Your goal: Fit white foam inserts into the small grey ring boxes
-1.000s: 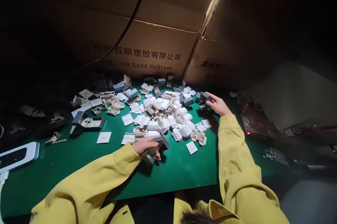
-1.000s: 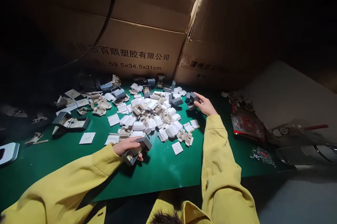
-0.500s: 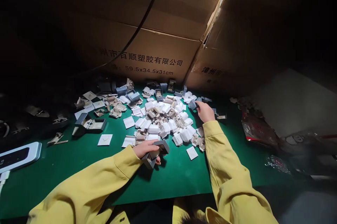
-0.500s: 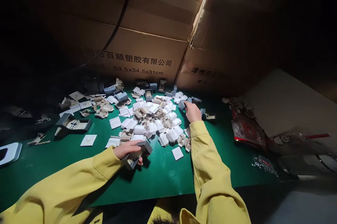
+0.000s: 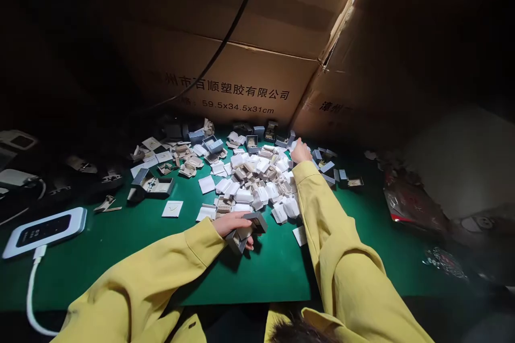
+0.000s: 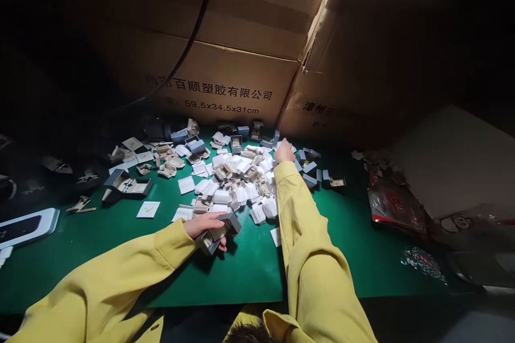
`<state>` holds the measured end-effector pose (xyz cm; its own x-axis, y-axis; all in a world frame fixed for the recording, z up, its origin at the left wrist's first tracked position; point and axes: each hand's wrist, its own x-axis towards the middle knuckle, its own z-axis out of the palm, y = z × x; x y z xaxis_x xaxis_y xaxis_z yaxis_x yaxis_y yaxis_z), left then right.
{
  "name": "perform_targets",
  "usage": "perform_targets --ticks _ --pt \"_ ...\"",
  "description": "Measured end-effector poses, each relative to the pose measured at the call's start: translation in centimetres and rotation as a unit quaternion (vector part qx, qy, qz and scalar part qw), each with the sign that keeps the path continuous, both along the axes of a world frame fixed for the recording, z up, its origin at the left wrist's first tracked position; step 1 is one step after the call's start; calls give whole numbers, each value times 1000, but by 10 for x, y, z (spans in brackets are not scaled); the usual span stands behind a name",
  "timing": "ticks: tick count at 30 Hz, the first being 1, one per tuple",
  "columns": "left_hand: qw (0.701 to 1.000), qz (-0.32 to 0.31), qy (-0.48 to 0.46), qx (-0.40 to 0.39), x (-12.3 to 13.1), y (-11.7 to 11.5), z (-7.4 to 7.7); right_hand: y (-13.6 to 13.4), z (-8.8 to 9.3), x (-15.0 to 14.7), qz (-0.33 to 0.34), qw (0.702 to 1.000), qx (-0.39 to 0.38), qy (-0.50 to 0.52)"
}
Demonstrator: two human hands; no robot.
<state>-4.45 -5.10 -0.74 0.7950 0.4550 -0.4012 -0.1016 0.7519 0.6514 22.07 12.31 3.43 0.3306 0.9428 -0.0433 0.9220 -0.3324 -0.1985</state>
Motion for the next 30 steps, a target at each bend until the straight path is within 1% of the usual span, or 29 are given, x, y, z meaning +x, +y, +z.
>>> perform_targets --ticks 2,4,6,9,11,14,16,17,18,20,21,23,24,26,28,30 --pt "1000 1 -14 -7 -1 0 0 3 -7 -1 -19 999 -36 6" --pt "1000 -1 -28 -14 -2 1 0 -4 -13 -3 -14 998 -57 10" --pt "999 -1 -43 -19 -2 2 -2 -19 -16 -9 11 998 -66 18" --pt "997 -8 -69 -22 -3 5 -5 -44 -15 -22 75 993 -73 46" --pt "997 -16 -79 -18 -3 6 -7 -57 -9 -30 132 985 -80 79" --pt "996 -15 -84 -8 -3 8 -10 -70 10 -29 209 962 -78 158" --pt "996 -6 -88 -1 -3 8 -10 -77 26 -19 252 929 -10 270" --pt "996 1 -90 3 -3 8 -10 -82 33 -11 244 925 20 291" --pt "996 7 -90 7 -4 7 -9 -88 38 -1 230 929 38 288" --pt "996 12 -91 10 -6 4 -5 -105 43 21 207 948 49 236" --pt "996 6 -94 8 -7 1 -3 -116 41 33 190 960 30 202" --pt "994 -29 -108 -6 -8 -6 2 -140 30 56 152 978 -12 142" --pt "992 -49 -118 -18 -8 -10 3 -153 22 67 139 984 -7 110" --pt "986 -87 -135 -44 -2 -21 5 -176 1 84 100 993 44 48" --pt "981 -111 -144 -73 10 -33 4 -195 -19 94 59 995 84 8" --pt "977 -125 -137 -104 29 -43 1 -209 -35 94 47 996 69 -2"
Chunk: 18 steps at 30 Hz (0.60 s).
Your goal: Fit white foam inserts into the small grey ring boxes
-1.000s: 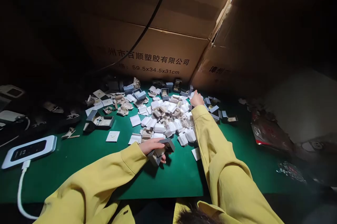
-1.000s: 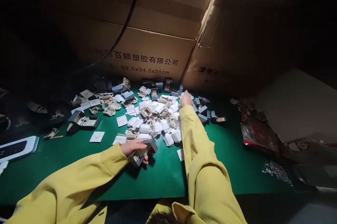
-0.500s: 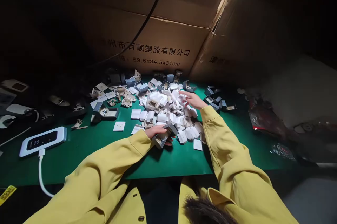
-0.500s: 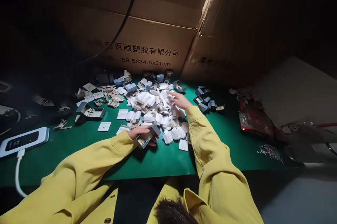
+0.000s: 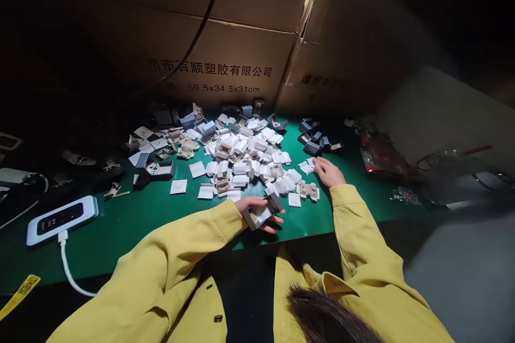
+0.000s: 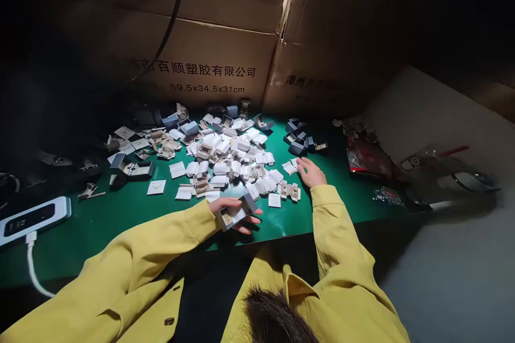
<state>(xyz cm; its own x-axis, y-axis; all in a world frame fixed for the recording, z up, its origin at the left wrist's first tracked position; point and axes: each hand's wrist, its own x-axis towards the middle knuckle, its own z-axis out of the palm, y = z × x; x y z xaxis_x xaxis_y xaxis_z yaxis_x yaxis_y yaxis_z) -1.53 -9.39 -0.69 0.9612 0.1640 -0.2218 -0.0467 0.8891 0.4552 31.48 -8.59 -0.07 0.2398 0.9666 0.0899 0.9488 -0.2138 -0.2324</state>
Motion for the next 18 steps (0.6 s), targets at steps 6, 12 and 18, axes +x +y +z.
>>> perform_targets --ticks 6,12,18 --pt "988 131 81 -29 43 5 -4 -21 -22 -34 0 999 51 17" --pt "935 333 124 -7 20 45 9 -31 -23 -67 10 980 143 135" --pt "910 363 179 88 16 40 9 -14 -11 -74 -30 975 148 163"
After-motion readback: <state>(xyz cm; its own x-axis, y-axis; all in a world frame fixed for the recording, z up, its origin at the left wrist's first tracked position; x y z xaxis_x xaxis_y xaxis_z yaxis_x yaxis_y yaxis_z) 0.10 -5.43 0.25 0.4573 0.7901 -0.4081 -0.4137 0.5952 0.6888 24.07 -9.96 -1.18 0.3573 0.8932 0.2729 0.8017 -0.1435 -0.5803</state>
